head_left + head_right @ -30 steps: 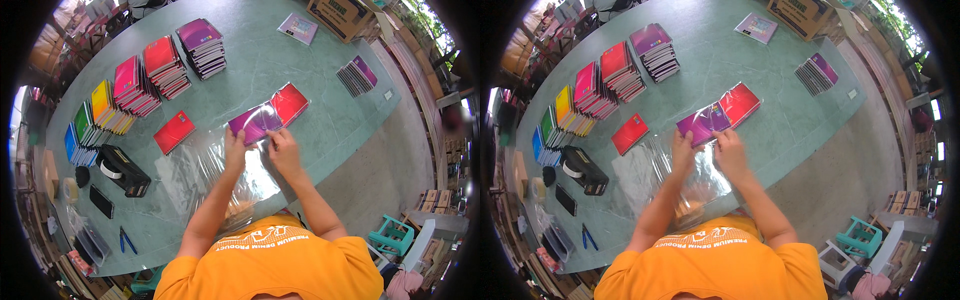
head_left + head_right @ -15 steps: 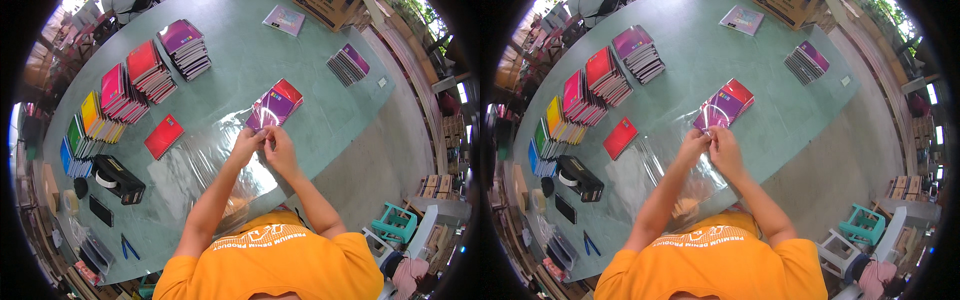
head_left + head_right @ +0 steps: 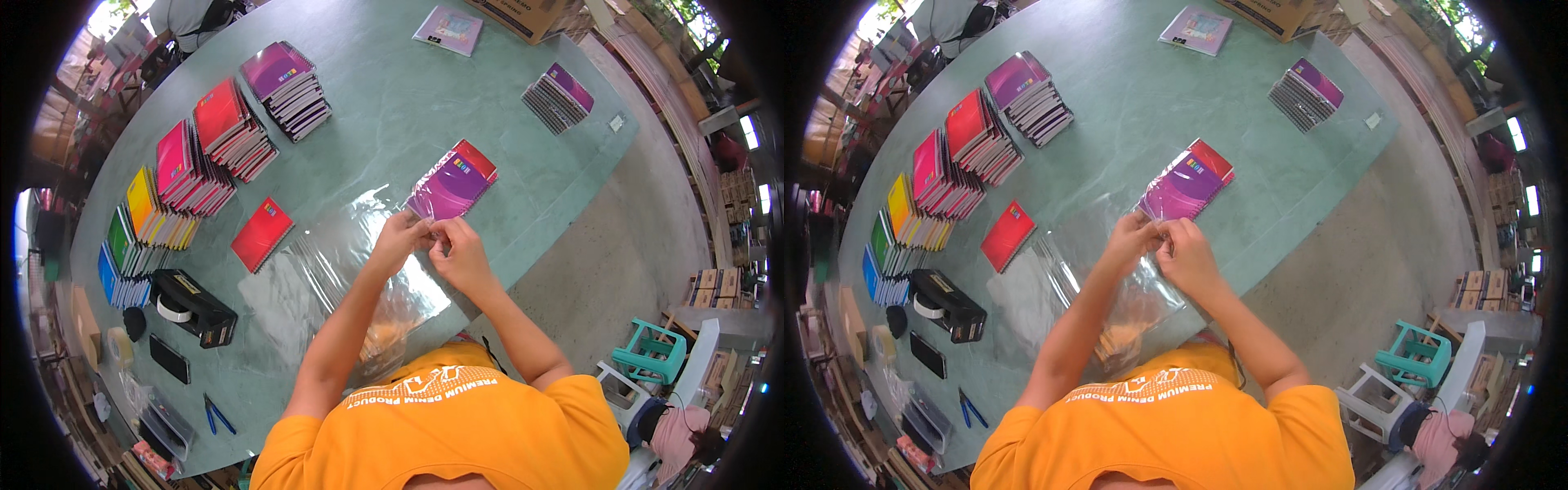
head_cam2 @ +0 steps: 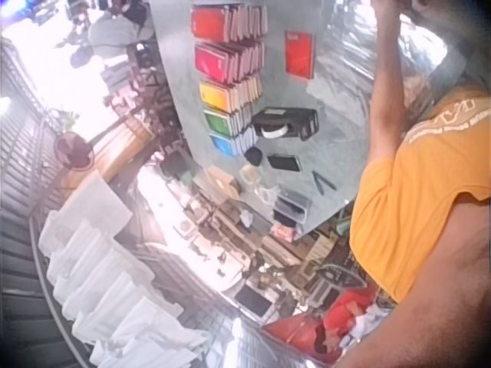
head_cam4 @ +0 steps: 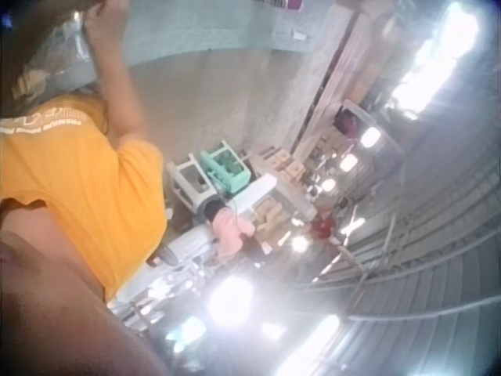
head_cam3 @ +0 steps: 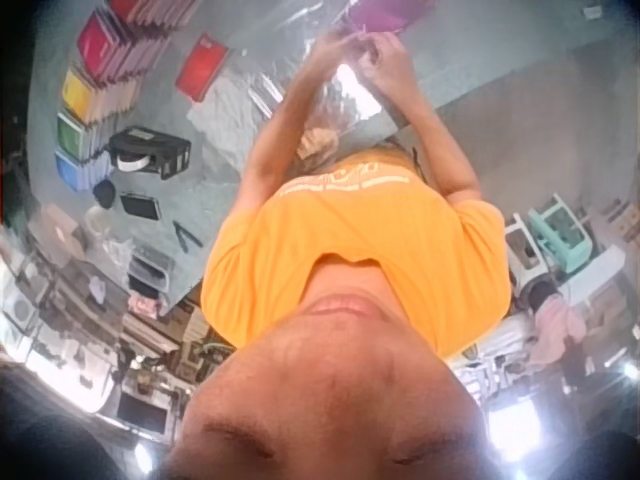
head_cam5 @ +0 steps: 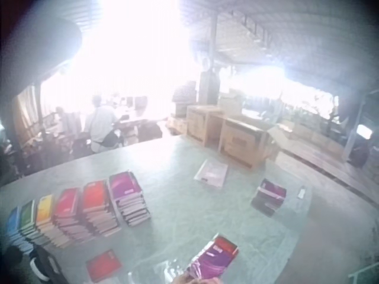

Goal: The person packages small notebooks into plastic bags by hand, using a tape dispenser to seal the bags.

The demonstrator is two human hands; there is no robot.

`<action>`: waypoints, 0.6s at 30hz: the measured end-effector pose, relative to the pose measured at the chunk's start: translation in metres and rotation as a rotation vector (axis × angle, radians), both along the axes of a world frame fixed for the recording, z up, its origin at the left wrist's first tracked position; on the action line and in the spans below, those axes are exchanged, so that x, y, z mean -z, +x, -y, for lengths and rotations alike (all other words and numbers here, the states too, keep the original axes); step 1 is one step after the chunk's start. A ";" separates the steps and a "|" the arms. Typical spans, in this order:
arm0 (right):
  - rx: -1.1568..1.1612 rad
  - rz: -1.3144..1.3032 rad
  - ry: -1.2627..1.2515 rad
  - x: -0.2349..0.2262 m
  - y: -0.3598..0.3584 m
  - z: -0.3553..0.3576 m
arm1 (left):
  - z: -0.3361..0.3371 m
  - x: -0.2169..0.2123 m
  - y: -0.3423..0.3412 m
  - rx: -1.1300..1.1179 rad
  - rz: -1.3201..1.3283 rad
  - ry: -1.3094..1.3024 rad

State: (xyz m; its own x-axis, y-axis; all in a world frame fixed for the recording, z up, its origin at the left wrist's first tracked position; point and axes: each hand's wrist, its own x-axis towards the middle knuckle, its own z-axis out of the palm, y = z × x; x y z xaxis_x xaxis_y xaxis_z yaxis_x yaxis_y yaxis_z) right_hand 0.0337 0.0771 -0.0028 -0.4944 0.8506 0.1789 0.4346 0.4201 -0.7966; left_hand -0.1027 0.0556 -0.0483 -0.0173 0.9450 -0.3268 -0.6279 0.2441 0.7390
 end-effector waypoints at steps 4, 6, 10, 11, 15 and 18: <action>0.057 -0.042 -0.017 0.001 0.004 0.001 | 0.000 0.004 0.008 -0.064 -0.002 0.029; 0.046 -0.095 -0.047 -0.002 0.009 -0.004 | -0.007 0.005 0.022 -0.169 -0.018 0.048; 0.103 -0.197 -0.050 0.003 0.019 -0.009 | -0.024 0.008 0.037 -0.052 -0.104 -0.059; 0.104 -0.185 -0.037 0.007 0.023 -0.011 | -0.028 0.007 0.039 -0.001 -0.136 -0.052; 0.040 -0.182 -0.133 0.006 0.042 -0.014 | -0.034 -0.003 0.043 0.210 -0.185 -0.063; 0.005 -0.114 0.002 -0.005 0.062 -0.034 | -0.024 0.004 0.041 0.251 -0.113 -0.056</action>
